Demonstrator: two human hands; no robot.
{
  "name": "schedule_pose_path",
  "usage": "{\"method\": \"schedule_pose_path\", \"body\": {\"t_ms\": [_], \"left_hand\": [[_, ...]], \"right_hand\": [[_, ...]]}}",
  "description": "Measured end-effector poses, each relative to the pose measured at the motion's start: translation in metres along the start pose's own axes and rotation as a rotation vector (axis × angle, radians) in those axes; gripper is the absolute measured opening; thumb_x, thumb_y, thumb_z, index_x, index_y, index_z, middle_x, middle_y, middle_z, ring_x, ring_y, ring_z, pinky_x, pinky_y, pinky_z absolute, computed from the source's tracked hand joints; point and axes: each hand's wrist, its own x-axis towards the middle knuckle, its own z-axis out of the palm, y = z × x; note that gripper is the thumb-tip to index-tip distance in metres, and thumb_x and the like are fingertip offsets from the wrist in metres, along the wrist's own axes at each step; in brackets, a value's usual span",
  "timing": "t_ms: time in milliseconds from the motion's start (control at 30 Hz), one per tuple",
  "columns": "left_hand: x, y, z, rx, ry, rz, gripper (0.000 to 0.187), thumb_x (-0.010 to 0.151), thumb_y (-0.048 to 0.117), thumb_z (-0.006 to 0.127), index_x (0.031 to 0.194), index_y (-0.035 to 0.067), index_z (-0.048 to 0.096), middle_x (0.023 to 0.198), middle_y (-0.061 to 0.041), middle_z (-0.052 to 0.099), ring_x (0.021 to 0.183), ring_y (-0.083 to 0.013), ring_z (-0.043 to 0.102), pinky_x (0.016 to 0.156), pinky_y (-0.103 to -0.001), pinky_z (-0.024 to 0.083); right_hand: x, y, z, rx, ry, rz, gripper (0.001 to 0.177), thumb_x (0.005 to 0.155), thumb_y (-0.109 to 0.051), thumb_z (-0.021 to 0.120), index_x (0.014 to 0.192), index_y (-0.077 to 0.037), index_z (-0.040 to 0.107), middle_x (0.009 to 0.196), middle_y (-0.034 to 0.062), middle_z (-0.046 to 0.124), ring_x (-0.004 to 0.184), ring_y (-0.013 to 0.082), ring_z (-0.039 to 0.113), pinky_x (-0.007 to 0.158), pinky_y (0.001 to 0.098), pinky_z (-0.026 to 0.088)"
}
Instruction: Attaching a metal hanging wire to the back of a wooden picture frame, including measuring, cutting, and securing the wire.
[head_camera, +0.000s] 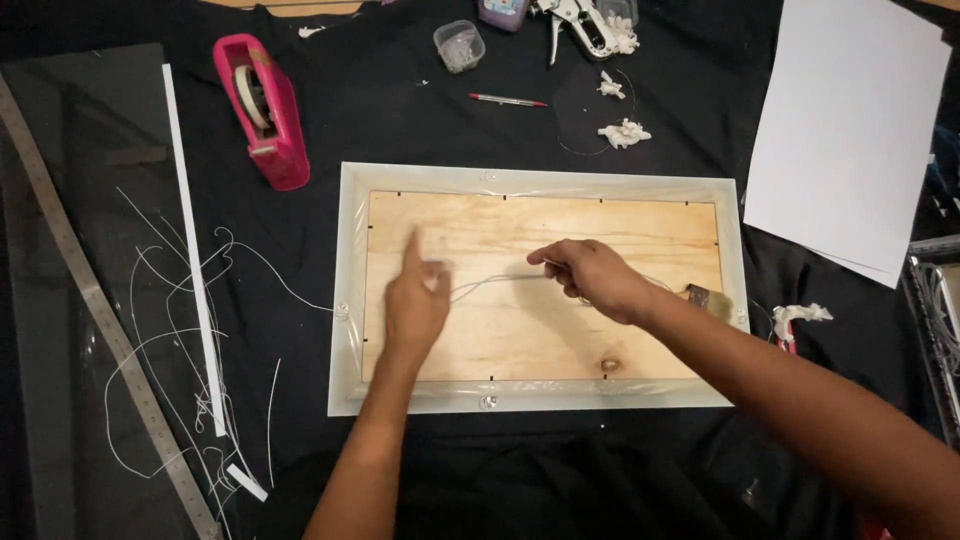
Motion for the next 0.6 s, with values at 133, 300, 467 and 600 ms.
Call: {"method": "schedule_pose_path", "body": {"t_ms": [133, 300, 467, 600], "left_hand": [[0.004, -0.021, 0.018, 0.270, 0.225, 0.288, 0.078, 0.091, 0.029, 0.077, 0.154, -0.003, 0.044, 0.156, -0.028, 0.042, 0.145, -0.0490, 0.033, 0.116, -0.065, 0.023], [-0.020, -0.005, 0.049, -0.223, -0.062, 0.461, 0.032, 0.086, 0.026, 0.084, 0.117, 0.020, 0.078, 0.105, 0.000, 0.076, 0.100, -0.0185, 0.072, 0.086, -0.030, 0.056], [-0.020, -0.007, 0.052, -0.247, -0.114, 0.410, 0.021, 0.084, 0.025, 0.086, 0.104, 0.025, 0.082, 0.091, 0.006, 0.078, 0.082, -0.0068, 0.073, 0.069, -0.020, 0.056], [-0.018, -0.010, 0.051, -0.164, -0.101, 0.399, 0.009, 0.092, 0.020, 0.076, 0.100, 0.017, 0.078, 0.082, -0.002, 0.074, 0.072, -0.0169, 0.069, 0.065, -0.028, 0.055]], "right_hand": [[-0.013, -0.007, 0.001, -0.063, -0.077, -0.029, 0.041, 0.092, -0.006, 0.053, 0.126, 0.008, 0.069, 0.087, 0.0126, 0.060, 0.069, 0.0106, 0.045, 0.054, 0.0198, 0.036], [0.007, 0.024, 0.004, 0.025, -0.160, -0.122, 0.030, 0.088, 0.000, 0.059, 0.116, 0.005, 0.063, 0.085, 0.0137, 0.062, 0.067, 0.0135, 0.047, 0.053, 0.0223, 0.039], [0.007, 0.030, 0.005, 0.083, -0.168, -0.076, 0.023, 0.086, -0.001, 0.061, 0.110, 0.002, 0.059, 0.080, 0.0098, 0.058, 0.063, 0.0133, 0.046, 0.047, 0.0219, 0.035], [0.005, 0.027, 0.006, 0.085, -0.162, -0.063, 0.018, 0.088, -0.006, 0.063, 0.105, 0.000, 0.061, 0.078, 0.0112, 0.061, 0.059, 0.0111, 0.043, 0.042, 0.0199, 0.030]]}}
